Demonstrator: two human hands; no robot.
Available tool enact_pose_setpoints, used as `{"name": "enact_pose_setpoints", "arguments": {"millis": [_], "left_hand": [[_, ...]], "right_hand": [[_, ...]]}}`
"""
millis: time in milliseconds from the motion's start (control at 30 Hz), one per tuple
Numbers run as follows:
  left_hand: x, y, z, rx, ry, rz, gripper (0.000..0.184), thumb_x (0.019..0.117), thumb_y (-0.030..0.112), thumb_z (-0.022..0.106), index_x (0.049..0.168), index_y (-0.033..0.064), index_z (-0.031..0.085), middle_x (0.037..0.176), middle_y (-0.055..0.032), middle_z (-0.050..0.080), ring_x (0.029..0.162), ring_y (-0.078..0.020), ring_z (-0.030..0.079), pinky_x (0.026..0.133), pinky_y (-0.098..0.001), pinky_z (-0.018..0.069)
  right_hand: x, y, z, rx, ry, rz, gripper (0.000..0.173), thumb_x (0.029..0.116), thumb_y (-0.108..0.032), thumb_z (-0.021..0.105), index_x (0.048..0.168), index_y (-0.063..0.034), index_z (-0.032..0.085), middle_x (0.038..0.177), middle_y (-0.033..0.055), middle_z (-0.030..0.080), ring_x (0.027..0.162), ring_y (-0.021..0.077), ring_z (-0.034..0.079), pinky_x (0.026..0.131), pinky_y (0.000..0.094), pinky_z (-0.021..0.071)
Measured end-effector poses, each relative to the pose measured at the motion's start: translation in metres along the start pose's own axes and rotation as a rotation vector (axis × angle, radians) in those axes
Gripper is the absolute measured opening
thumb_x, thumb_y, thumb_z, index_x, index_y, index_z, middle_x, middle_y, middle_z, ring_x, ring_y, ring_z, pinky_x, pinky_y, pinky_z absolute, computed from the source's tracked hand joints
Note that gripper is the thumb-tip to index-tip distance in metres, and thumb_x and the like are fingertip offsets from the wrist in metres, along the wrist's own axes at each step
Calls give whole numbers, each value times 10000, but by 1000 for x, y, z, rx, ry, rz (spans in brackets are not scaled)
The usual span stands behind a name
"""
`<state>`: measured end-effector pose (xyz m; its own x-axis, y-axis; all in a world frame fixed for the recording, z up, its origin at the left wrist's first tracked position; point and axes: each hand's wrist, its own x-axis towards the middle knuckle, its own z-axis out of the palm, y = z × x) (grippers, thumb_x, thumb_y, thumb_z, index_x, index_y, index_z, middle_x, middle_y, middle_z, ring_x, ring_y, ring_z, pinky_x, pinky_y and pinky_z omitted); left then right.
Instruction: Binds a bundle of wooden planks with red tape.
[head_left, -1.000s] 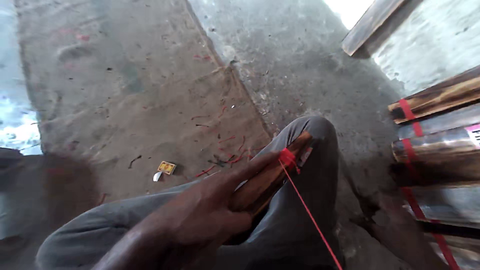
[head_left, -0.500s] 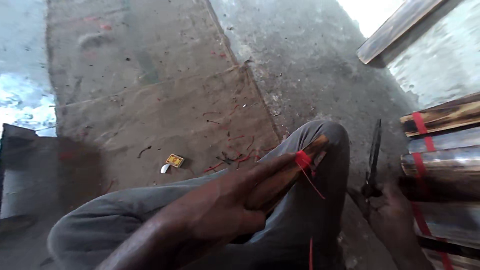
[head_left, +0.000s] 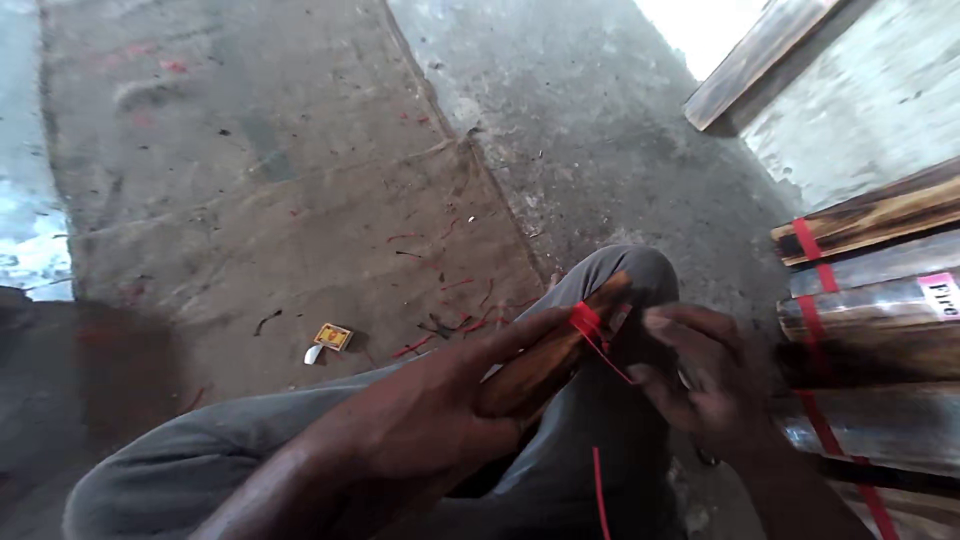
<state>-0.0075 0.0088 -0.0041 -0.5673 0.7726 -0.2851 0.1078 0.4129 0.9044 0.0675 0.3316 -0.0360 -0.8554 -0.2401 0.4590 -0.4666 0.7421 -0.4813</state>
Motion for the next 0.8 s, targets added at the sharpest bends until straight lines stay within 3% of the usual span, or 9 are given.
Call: {"name": "enact_pose_setpoints", "arguments": {"millis": [100, 200, 333, 467, 533, 600, 633, 733, 800], "left_hand": [[-4, 1, 2, -5, 21, -3, 962, 800, 284, 804, 1556, 556, 275, 1357, 125, 609, 1060, -59, 665, 843, -409, 630], [-4, 0, 2, -19, 31, 9, 957, 798, 269, 798, 1555, 549, 284, 1312, 102, 635, 1026, -75, 678, 808, -427, 635], [-3, -1, -2, -13, 9, 3, 938, 829, 329, 795, 1559, 564, 256, 1310, 91, 644, 1021, -75, 679, 824, -434, 624], [-1, 1, 5, -37, 192, 55, 712, 922, 499, 706, 1551, 454, 378, 1335, 139, 637, 1126, -58, 658, 935, -364, 606], [-1, 7, 9, 43, 347, 50, 572, 934, 556, 662, 1466, 410, 509, 1209, 181, 686, 1057, -20, 664, 883, -310, 594], [0, 9, 9, 157, 464, 45, 380, 938, 556, 654, 1272, 376, 660, 1044, 209, 713, 930, 19, 682, 792, -280, 614], [-1, 9, 8, 200, 506, 56, 296, 943, 522, 658, 1182, 352, 697, 972, 208, 712, 865, 24, 679, 740, -272, 612], [-2, 9, 8, 284, 544, 69, 160, 955, 478, 645, 1016, 346, 713, 902, 218, 682, 796, 40, 652, 682, -262, 595], [-2, 9, 10, 345, 589, 97, 143, 962, 454, 633, 971, 335, 712, 881, 203, 661, 764, 30, 636, 636, -275, 579]], "right_hand": [[43, -16, 19, 210, -17, -195, 290, 941, -241, 741, 1229, -268, 721, 1255, -26, 618, 1200, 169, 560, 1009, 395, 498], [60, -23, 23, 445, -68, -136, 99, 937, -181, 743, 1029, -176, 782, 1187, -2, 663, 1163, 166, 584, 989, 349, 520], [69, -32, 16, 540, -157, -15, 95, 935, -177, 746, 1018, -181, 793, 1262, 6, 683, 1177, 181, 608, 1013, 422, 499], [76, -40, 16, 559, -145, 58, 109, 927, -128, 754, 1027, -148, 792, 1031, -35, 746, 997, 137, 656, 940, 385, 507], [78, -48, 16, 470, -128, 164, 192, 932, -139, 753, 1122, -146, 775, 982, -55, 725, 915, 114, 638, 834, 324, 533], [82, -56, 14, 390, -165, 263, 399, 949, -183, 740, 1339, -180, 650, 971, -72, 715, 831, 84, 663, 703, 256, 589], [86, -59, 14, 390, -177, 284, 448, 947, -173, 742, 1367, -179, 585, 949, -62, 716, 776, 85, 674, 638, 245, 599], [90, -60, 15, 315, -170, 267, 181, 945, -214, 744, 1119, -186, 701, 917, -84, 687, 766, 61, 648, 638, 245, 574], [92, -60, 14, 228, -193, 251, 90, 970, -274, 710, 1045, -232, 737, 911, -121, 673, 791, 41, 626, 678, 254, 549]]}}
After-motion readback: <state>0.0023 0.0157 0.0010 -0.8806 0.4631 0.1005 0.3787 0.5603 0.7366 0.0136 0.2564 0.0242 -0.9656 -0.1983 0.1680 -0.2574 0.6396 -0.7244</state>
